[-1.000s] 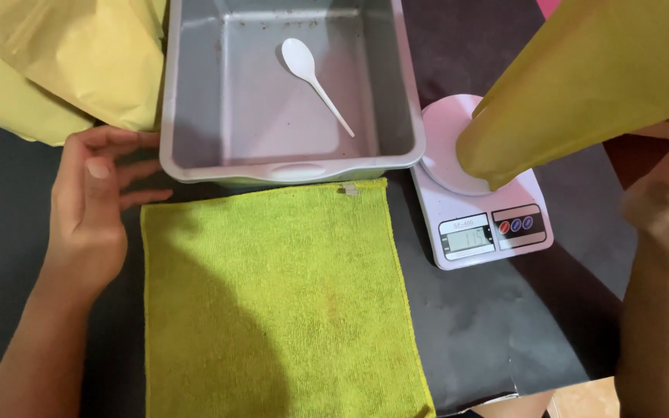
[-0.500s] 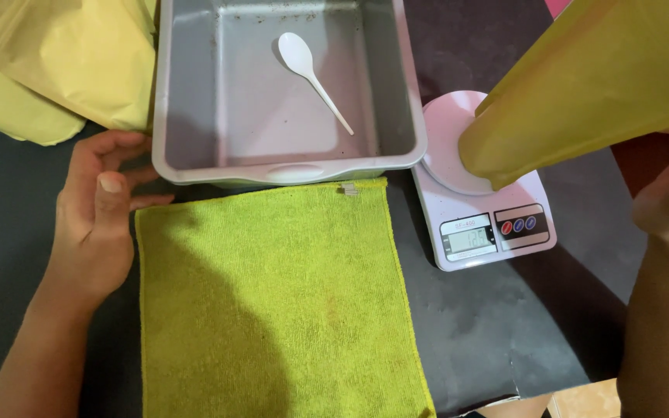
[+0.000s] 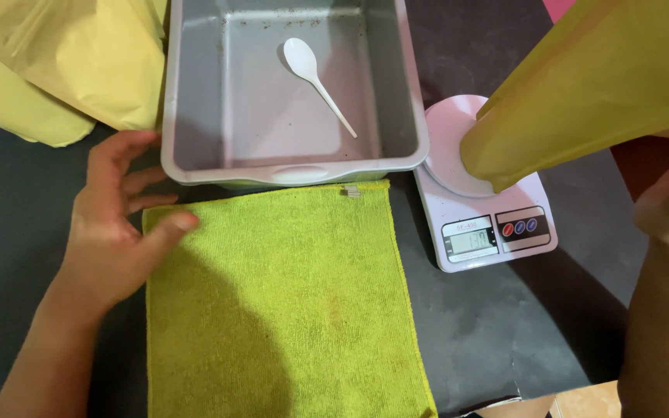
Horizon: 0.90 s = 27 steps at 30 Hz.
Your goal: Scooping coffee grounds into a bag on a scale and folding the bag to close it.
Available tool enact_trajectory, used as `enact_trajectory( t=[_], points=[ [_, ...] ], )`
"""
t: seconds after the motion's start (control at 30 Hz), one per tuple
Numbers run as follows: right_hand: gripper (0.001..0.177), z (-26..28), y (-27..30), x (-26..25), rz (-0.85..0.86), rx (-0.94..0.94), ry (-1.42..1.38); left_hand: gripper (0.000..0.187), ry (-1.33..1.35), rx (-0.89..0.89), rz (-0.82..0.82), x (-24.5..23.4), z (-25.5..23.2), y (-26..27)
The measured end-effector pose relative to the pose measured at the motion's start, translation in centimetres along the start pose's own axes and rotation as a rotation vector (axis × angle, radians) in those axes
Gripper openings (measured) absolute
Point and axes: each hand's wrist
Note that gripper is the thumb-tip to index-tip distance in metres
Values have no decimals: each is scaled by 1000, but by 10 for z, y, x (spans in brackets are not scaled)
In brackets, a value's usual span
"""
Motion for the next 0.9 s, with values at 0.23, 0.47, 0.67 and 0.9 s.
enact_trajectory(
  t=[0.23,0.47,0.67,0.9],
  points=[
    [113,0,-4,-2,13,3,-3,79,-118,-68,-56,11,-4,-3],
    [106,-3,-8,0,-4,-55,-39,60,-123,-4,-89,17,0,-3],
    [99,14,-27,-6,37,-147,43,60,-167,-8,-98,15,3,-3],
    [104,15,-21,-2,24,-39,-24,58,-159,31,-93,15,-4,-3]
  ],
)
Point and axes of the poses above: each hand's wrist, its own y-axis away from the middle knuckle, its own x-axis out of the palm, z = x × y, and after that the axes turned 15 degrees about y, right-handed
